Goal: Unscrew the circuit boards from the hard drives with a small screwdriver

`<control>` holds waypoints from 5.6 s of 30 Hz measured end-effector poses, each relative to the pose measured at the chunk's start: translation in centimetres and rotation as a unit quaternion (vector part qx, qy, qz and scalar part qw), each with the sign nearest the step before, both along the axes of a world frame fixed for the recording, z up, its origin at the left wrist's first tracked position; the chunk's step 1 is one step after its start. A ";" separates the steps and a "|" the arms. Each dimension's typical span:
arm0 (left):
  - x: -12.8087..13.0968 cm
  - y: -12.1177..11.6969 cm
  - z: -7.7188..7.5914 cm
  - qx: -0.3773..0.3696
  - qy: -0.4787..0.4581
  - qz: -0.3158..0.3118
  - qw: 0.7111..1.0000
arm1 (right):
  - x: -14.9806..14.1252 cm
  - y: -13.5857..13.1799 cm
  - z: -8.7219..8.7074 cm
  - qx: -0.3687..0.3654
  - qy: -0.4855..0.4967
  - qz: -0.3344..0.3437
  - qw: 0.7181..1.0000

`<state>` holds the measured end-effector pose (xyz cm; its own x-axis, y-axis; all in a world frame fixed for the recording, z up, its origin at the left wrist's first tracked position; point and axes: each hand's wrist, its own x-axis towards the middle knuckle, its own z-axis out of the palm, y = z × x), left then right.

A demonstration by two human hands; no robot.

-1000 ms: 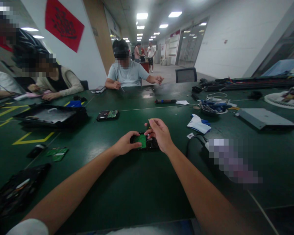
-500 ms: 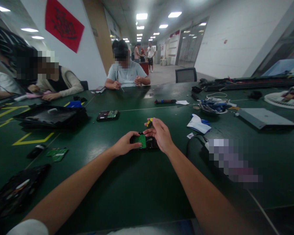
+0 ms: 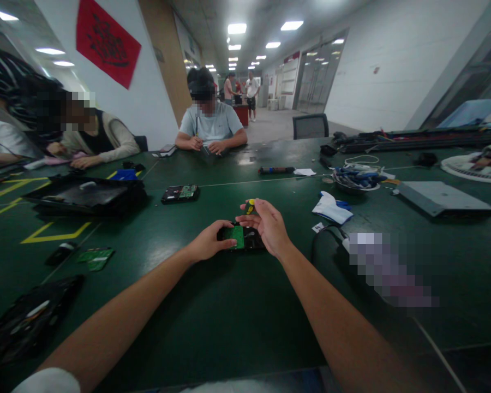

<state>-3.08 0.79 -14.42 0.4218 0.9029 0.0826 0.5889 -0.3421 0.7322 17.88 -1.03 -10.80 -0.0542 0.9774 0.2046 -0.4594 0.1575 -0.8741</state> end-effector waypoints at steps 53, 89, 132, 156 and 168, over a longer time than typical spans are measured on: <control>-0.1 0.4 -0.6 0.011 -0.009 -0.014 1.000 | 0.1 0.2 -0.2 -0.004 -0.032 -0.023 0.999; -0.2 0.2 -0.2 0.013 0.005 -0.008 1.000 | 0.0 -0.1 0.2 0.019 -0.052 -0.055 0.997; -0.1 0.2 0.0 0.008 0.003 -0.006 1.000 | 0.0 -0.1 0.2 0.011 -0.052 -0.050 0.997; -0.1 0.1 0.0 -0.001 0.004 -0.002 1.000 | 0.1 0.1 0.0 0.017 -0.050 -0.060 0.997; 0.0 0.1 0.0 -0.005 0.000 -0.003 1.000 | 0.0 0.0 -0.2 0.019 -0.067 -0.055 0.996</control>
